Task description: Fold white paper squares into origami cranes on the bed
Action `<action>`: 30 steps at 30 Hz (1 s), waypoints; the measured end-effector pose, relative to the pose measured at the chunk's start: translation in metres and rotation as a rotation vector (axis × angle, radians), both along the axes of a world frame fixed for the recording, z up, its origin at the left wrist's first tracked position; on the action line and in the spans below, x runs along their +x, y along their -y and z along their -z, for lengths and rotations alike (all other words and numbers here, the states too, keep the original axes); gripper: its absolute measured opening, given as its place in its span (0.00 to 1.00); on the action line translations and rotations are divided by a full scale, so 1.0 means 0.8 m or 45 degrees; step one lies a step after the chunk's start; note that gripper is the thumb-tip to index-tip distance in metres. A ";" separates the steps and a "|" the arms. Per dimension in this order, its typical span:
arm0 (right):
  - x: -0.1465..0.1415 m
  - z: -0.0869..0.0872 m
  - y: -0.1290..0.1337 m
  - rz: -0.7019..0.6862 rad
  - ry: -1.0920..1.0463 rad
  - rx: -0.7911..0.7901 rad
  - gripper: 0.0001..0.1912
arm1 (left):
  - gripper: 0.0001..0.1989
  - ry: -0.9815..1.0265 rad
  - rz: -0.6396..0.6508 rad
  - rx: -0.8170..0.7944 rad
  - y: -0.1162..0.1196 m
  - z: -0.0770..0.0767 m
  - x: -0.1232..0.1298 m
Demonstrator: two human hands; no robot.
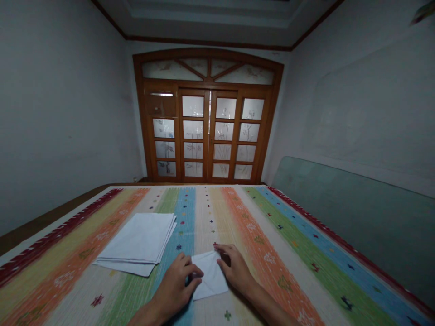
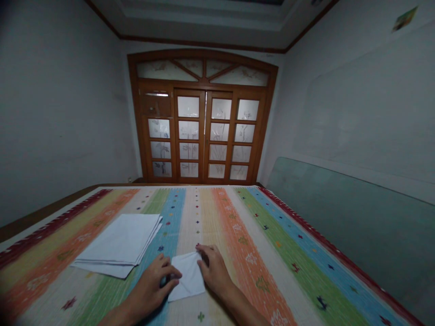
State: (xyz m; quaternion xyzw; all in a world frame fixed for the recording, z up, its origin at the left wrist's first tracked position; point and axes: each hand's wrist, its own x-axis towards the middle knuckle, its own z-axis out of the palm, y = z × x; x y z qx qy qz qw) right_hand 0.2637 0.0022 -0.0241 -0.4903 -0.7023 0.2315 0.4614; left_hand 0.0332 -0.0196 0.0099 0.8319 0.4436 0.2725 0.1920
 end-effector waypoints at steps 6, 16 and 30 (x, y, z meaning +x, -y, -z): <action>0.000 0.002 0.005 0.053 0.190 0.086 0.22 | 0.12 0.055 0.060 0.017 -0.003 0.001 -0.004; -0.006 -0.013 0.012 0.151 0.214 0.017 0.21 | 0.23 -0.036 -0.094 -0.007 -0.003 0.001 -0.003; -0.001 -0.017 0.003 -0.053 -0.108 -0.008 0.13 | 0.26 -0.039 -0.103 0.001 -0.010 0.012 -0.006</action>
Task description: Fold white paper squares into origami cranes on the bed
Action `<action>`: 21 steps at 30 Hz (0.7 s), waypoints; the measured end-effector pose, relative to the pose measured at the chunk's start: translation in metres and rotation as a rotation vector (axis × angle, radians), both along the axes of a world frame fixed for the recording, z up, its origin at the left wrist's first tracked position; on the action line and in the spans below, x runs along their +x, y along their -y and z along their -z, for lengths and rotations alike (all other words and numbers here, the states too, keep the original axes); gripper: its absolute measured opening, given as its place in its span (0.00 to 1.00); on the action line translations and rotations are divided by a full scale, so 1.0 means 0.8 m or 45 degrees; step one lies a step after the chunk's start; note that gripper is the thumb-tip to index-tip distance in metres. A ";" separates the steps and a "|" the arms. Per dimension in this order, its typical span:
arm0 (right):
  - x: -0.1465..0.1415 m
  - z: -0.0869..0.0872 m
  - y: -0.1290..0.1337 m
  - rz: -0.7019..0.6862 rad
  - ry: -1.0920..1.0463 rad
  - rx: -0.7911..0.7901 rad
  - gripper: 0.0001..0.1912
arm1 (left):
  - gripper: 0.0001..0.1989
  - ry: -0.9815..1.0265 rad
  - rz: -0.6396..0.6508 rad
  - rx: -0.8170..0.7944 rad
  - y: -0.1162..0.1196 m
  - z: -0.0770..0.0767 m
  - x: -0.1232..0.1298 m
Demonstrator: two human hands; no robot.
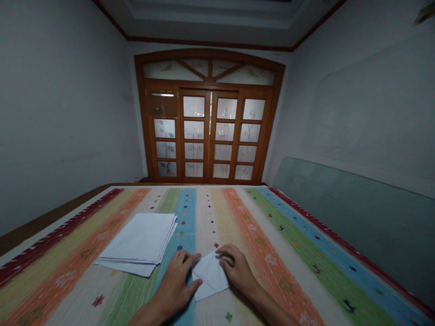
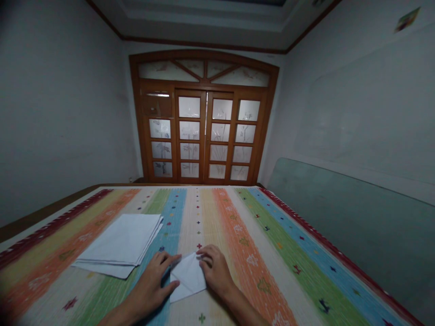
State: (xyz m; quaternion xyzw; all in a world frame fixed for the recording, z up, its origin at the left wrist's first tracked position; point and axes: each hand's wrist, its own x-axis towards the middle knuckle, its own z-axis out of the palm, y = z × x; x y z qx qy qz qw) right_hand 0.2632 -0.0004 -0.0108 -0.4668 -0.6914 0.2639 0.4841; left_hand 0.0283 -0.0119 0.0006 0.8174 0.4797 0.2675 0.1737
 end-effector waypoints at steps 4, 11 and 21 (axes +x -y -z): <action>-0.001 0.003 -0.002 -0.011 -0.066 -0.052 0.15 | 0.28 0.013 -0.008 0.019 -0.002 0.005 0.000; 0.003 0.013 -0.004 -0.005 -0.011 -0.047 0.15 | 0.29 0.010 0.001 0.029 -0.005 0.009 -0.003; -0.006 -0.001 0.004 -0.258 -0.254 -0.228 0.40 | 0.31 0.023 -0.025 0.023 -0.007 0.013 -0.002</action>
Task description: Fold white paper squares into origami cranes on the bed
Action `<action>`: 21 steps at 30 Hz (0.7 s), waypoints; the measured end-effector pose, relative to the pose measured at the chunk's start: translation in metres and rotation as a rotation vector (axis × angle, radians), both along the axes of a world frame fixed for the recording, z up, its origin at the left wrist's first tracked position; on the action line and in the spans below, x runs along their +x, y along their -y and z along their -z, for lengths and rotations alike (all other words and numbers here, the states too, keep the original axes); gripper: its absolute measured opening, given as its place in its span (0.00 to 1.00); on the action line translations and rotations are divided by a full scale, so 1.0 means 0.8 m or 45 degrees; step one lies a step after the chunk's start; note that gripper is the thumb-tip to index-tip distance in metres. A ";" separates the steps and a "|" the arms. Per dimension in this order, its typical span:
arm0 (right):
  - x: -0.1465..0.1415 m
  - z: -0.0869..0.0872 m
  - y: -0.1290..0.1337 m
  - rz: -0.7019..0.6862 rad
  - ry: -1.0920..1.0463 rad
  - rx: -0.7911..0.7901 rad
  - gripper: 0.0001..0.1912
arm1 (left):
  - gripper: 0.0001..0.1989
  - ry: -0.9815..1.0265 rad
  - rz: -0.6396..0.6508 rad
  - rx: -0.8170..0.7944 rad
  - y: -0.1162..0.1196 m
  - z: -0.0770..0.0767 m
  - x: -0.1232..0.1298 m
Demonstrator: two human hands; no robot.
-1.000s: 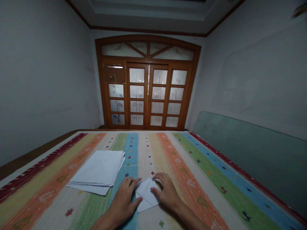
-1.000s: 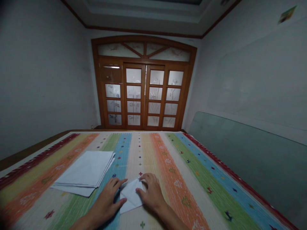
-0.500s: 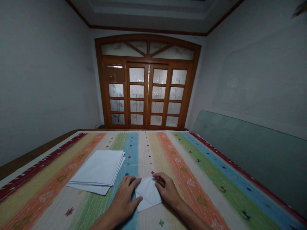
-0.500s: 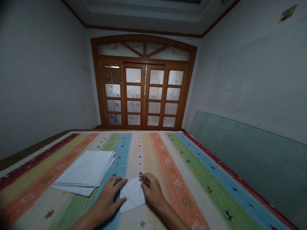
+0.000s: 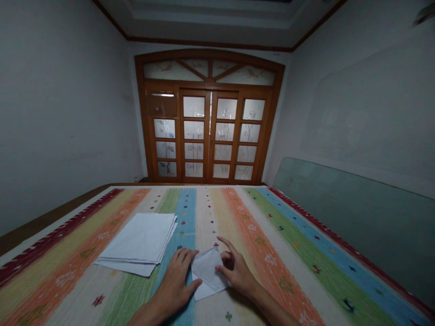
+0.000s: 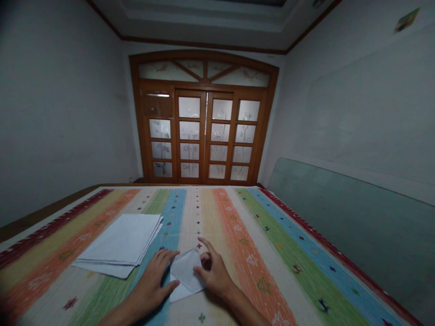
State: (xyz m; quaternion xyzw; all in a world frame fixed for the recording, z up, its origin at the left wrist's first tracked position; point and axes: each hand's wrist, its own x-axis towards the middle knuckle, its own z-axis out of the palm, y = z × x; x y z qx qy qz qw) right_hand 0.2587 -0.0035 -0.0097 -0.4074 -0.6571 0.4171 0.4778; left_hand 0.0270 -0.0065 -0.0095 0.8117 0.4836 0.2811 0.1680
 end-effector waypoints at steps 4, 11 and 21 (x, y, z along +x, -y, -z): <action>-0.002 -0.008 0.011 -0.160 0.050 -0.077 0.46 | 0.29 0.068 0.016 0.028 0.000 -0.001 -0.002; 0.001 -0.014 0.023 -0.126 0.547 0.295 0.10 | 0.23 0.168 0.103 0.040 0.002 -0.009 -0.003; -0.001 -0.016 0.027 -0.067 0.698 0.647 0.20 | 0.05 0.060 0.075 -0.046 0.001 -0.027 -0.003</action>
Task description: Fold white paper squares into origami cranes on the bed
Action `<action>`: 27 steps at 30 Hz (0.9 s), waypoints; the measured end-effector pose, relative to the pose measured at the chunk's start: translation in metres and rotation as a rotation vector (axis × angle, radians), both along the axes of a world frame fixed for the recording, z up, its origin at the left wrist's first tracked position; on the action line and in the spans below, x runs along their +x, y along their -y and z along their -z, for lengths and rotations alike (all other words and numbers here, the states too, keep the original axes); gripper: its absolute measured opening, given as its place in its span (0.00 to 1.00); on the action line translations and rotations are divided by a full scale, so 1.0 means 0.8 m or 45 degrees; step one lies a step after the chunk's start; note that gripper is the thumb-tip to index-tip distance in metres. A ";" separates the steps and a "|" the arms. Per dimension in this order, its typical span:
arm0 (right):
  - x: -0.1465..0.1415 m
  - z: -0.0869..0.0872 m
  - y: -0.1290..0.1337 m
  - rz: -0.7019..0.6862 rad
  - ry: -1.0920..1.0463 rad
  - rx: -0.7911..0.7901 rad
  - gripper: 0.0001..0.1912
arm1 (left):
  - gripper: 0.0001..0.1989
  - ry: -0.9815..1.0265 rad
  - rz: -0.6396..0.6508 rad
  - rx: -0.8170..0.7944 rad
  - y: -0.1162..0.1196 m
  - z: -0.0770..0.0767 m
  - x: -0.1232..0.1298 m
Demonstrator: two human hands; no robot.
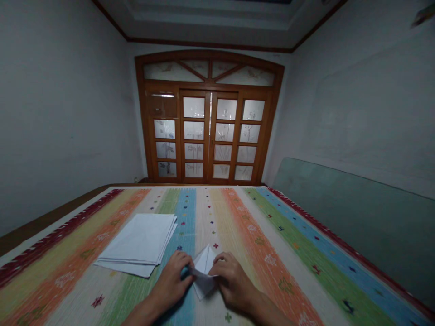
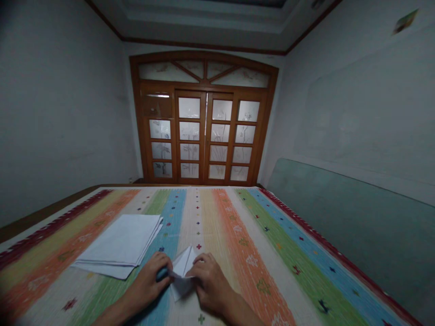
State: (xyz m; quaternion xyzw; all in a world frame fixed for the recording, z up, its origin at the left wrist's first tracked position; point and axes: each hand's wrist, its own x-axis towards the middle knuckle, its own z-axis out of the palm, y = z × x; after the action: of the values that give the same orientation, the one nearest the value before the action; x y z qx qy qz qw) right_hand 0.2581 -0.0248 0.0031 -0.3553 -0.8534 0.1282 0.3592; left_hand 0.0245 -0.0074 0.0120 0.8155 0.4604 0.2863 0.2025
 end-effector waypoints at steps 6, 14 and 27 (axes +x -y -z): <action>0.001 0.009 -0.009 0.161 -0.122 -0.033 0.21 | 0.05 -0.147 -0.067 0.012 -0.002 -0.003 -0.007; 0.003 0.013 -0.020 0.348 -0.338 -0.274 0.12 | 0.01 -0.185 -0.047 0.006 0.001 -0.003 -0.011; 0.002 0.012 -0.015 0.167 -0.402 -0.108 0.22 | 0.17 -0.044 0.002 -0.042 0.005 -0.002 -0.005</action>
State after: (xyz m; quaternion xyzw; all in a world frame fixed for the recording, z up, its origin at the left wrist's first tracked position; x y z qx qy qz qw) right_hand 0.2600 -0.0125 -0.0067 -0.4004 -0.7552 0.1946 0.4812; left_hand 0.0203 -0.0111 0.0135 0.8174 0.4677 0.2644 0.2079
